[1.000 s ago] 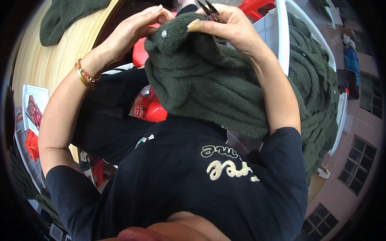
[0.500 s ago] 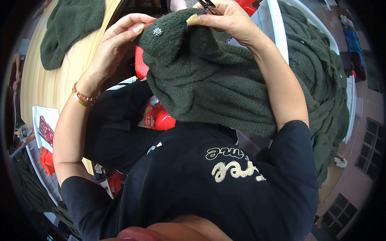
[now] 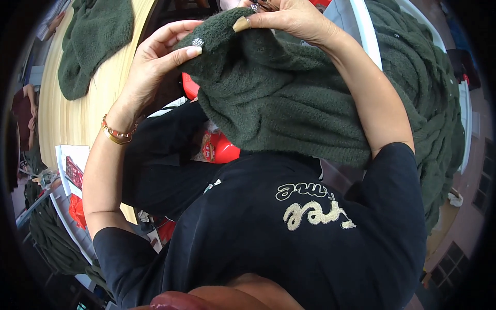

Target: Inspecting towels for loose threads and using clippers to remove them.

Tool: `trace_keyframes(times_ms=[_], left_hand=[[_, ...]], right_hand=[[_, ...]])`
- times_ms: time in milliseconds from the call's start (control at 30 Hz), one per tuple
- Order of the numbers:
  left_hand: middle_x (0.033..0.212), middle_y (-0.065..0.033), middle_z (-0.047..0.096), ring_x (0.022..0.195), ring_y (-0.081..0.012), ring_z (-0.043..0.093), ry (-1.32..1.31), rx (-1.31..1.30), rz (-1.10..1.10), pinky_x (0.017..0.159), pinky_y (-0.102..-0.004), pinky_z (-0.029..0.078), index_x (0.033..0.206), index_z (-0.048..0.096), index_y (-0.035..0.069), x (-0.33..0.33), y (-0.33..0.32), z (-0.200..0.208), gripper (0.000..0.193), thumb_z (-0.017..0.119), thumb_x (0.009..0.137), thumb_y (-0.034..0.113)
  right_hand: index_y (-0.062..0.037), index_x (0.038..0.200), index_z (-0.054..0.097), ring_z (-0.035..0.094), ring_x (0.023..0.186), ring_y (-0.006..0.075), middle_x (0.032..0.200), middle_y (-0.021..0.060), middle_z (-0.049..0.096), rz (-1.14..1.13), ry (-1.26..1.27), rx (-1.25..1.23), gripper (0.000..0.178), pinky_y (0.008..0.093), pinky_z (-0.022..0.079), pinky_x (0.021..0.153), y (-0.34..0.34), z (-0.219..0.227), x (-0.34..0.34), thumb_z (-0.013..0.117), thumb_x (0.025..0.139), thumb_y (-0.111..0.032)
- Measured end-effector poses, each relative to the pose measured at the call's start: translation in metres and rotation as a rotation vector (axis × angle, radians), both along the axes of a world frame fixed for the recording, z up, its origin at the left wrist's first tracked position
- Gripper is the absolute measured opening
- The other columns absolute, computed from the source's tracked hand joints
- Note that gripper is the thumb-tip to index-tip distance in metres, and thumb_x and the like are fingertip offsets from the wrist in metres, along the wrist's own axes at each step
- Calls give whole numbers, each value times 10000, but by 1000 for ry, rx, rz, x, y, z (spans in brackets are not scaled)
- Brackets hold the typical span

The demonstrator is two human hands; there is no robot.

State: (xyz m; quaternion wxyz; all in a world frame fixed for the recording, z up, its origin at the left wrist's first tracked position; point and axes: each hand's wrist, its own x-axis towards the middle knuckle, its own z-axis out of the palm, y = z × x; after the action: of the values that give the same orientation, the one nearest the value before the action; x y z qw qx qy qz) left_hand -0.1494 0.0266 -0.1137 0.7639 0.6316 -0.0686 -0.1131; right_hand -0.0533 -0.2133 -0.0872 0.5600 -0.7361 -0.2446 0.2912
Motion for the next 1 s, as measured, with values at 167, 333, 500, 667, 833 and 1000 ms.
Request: trace_keyframes(times_ms=[167, 333, 500, 667, 833, 1000], left_hand=[[969, -6, 643, 924, -57, 583, -123, 77, 32, 845, -201, 470, 1161, 586, 38, 0, -2, -1, 411, 695, 769, -24], [956, -5, 644, 914, -57, 586, -249, 205, 95, 848, -201, 469, 1165, 582, 31, -5, -5, 2, 421, 669, 763, -60], [954, -13, 647, 915, -65, 591, -309, 238, 82, 852, -207, 469, 1167, 577, 21, -6, -7, 2, 414, 641, 770, -77], [1039, -40, 637, 942, -94, 586, -135, 307, 85, 842, -220, 468, 1159, 581, 19, 11, 15, -14, 374, 659, 795, -11], [1030, -47, 641, 944, -112, 574, 77, 460, 207, 864, -239, 435, 1116, 621, 39, 30, 67, -47, 265, 614, 855, 81], [1018, -51, 645, 941, -119, 568, 129, 412, 282, 867, -246, 424, 1099, 635, 52, 37, 76, -47, 243, 569, 865, 58]], right_hand=[[-24, 956, 631, 549, 749, 49, 833, -23, 633, 229, -159, 317, 206, 203, 440, 686, 4, -17, 9, 715, 768, -33], [-16, 969, 633, 557, 782, 57, 861, -13, 642, 41, 4, 100, 222, 210, 446, 722, 6, -6, -3, 720, 766, -31], [-9, 974, 635, 541, 793, 50, 854, -21, 631, 83, -32, 174, 215, 206, 433, 721, 4, -12, -3, 715, 778, -49], [-5, 972, 642, 431, 555, 47, 645, -48, 505, 425, -299, 98, 244, 222, 325, 485, -9, 16, -2, 717, 804, -166], [52, 1028, 624, 608, 752, 187, 840, 99, 662, 417, -207, -641, 546, 306, 469, 659, -35, 5, 18, 761, 726, -382], [27, 896, 667, 628, 768, 240, 813, 131, 673, 489, -147, -1239, 583, 342, 476, 680, -63, 20, 7, 772, 666, -498]])
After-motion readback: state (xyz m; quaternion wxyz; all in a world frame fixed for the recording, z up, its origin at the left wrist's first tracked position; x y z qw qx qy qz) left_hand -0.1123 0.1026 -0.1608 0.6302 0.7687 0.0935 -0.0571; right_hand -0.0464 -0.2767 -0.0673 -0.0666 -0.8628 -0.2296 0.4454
